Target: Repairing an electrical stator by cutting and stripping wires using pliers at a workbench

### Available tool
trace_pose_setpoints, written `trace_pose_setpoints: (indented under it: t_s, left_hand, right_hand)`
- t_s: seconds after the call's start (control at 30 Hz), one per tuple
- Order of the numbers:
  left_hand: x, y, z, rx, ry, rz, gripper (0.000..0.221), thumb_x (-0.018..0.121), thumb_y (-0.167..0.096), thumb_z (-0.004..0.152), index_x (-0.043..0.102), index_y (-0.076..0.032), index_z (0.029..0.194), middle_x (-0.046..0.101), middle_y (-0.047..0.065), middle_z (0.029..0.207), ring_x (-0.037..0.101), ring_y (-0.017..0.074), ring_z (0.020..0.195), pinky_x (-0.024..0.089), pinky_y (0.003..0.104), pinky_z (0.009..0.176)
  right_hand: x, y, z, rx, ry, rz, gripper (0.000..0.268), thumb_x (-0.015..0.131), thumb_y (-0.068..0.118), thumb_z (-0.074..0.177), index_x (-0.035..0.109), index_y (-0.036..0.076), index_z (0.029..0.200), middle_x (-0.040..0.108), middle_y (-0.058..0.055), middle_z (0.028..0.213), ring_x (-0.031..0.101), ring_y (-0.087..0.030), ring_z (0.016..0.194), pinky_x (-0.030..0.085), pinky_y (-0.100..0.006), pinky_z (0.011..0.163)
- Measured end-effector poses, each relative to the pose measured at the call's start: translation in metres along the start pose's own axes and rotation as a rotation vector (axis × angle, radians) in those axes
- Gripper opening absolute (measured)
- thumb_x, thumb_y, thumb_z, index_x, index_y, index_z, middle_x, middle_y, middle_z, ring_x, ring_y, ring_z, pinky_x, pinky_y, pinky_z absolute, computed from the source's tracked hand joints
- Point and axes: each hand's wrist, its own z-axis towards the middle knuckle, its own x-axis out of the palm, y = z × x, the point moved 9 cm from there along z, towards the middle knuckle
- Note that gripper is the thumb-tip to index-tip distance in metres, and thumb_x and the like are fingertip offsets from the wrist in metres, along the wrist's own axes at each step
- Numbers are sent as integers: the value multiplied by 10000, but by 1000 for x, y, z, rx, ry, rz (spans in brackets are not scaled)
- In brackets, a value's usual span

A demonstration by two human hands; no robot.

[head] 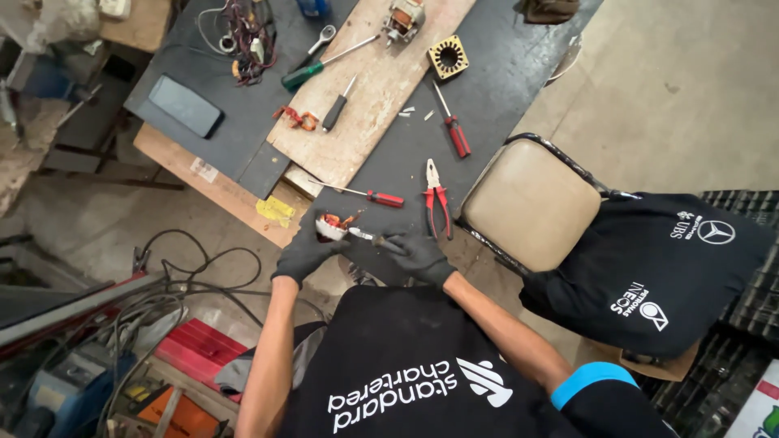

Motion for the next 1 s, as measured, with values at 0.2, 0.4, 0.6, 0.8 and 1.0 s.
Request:
trace_pose_setpoints:
  t_s: [0.2, 0.4, 0.6, 0.8, 1.0]
  left_hand:
    - [13, 14, 4, -141, -120, 102, 865, 839, -598, 694, 447, -251, 1383, 643, 125, 1397, 612, 353, 1287, 459, 496, 1150]
    - [18, 30, 11, -182, -143, 176, 909, 835, -617, 642, 349, -333, 1355, 681, 58, 1334, 658, 277, 1229, 501, 466, 1097]
    - [12, 3, -6, -169, -141, 142, 874, 820, -507, 700, 376, -228, 1399, 660, 139, 1366, 616, 346, 1288, 469, 495, 1125]
    - [17, 17, 11, -152, -128, 145, 840, 808, -510, 732, 389, -223, 1400, 673, 119, 1351, 618, 320, 1290, 478, 474, 1126]
    - [20, 22, 13, -166, -149, 196, 832, 788, -563, 715, 386, -199, 1346, 692, 104, 1309, 648, 295, 1260, 489, 457, 1112]
  right_hand:
    - [-10, 13, 4, -1, -32, 103, 254, 673, 252, 929, 697, 133, 1152, 756, -151, 1087, 704, -377, 1062, 575, -428, 861]
    - [6, 8, 7, 18, -5, 41, 289, 661, 306, 930, 706, 217, 1201, 763, -94, 1110, 703, -318, 1100, 565, -396, 913]
    - [-5, 30, 8, -29, -27, 11, 235, 681, 252, 945, 706, 133, 1146, 762, -157, 1101, 709, -382, 1055, 577, -428, 891]
    - [-2, 26, 6, -63, -62, 6, 179, 654, 227, 949, 696, 146, 1103, 757, -147, 1032, 711, -374, 1027, 570, -423, 895]
    - [1, 34, 5, -72, -98, -9, 155, 669, 228, 941, 687, 127, 1057, 757, -154, 972, 719, -365, 971, 578, -415, 859]
